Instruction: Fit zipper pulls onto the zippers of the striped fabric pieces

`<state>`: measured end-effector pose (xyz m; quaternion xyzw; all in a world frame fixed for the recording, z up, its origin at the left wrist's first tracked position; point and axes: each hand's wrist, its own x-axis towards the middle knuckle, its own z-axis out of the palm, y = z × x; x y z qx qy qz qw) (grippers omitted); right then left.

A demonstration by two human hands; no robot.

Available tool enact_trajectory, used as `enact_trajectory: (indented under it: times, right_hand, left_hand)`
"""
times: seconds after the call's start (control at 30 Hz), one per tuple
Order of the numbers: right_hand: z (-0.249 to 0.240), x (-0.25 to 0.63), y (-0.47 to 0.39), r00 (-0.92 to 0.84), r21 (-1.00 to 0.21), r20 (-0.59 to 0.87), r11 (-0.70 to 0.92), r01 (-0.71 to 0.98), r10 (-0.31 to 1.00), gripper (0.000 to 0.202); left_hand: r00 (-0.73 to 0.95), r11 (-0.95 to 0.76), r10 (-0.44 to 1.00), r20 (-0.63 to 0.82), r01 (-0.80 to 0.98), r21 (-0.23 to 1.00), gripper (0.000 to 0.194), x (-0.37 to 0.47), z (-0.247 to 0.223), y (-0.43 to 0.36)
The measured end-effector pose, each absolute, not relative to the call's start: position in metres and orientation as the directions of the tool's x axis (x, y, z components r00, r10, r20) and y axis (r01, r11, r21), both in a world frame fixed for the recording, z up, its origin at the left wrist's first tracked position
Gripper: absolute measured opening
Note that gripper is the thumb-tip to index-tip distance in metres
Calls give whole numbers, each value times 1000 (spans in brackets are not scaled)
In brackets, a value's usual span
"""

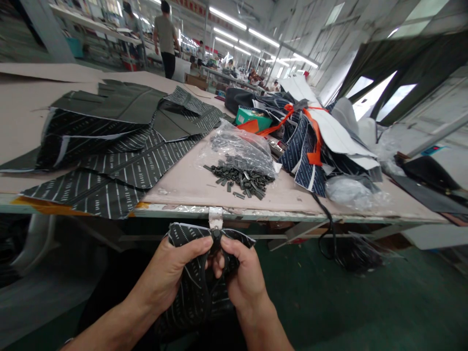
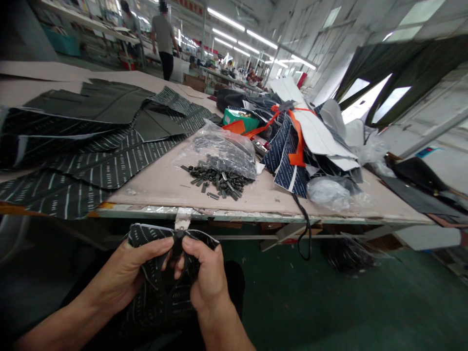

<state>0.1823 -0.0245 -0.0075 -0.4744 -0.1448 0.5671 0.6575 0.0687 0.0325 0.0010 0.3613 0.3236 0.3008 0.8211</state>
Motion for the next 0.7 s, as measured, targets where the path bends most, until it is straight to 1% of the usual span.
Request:
enact_trajectory:
  times: [0.17, 0.37, 0.7]
  right_hand:
    - [-9, 180, -27, 311, -788, -336, -84, -610, 889, 38]
    - [-6, 178, -30, 329, -787, -321, -57, -614, 888, 37]
    - [-8, 178, -29, 334, -783, -319, -48, -620, 887, 35]
  left_hand:
    - [613, 570, 727, -310, -286, 770, 27, 69, 2, 32]
    - [652, 587, 700, -291, -293, 755, 32, 67, 1, 32]
    - [658, 585, 698, -282, -297, 755, 28, 65, -3, 32]
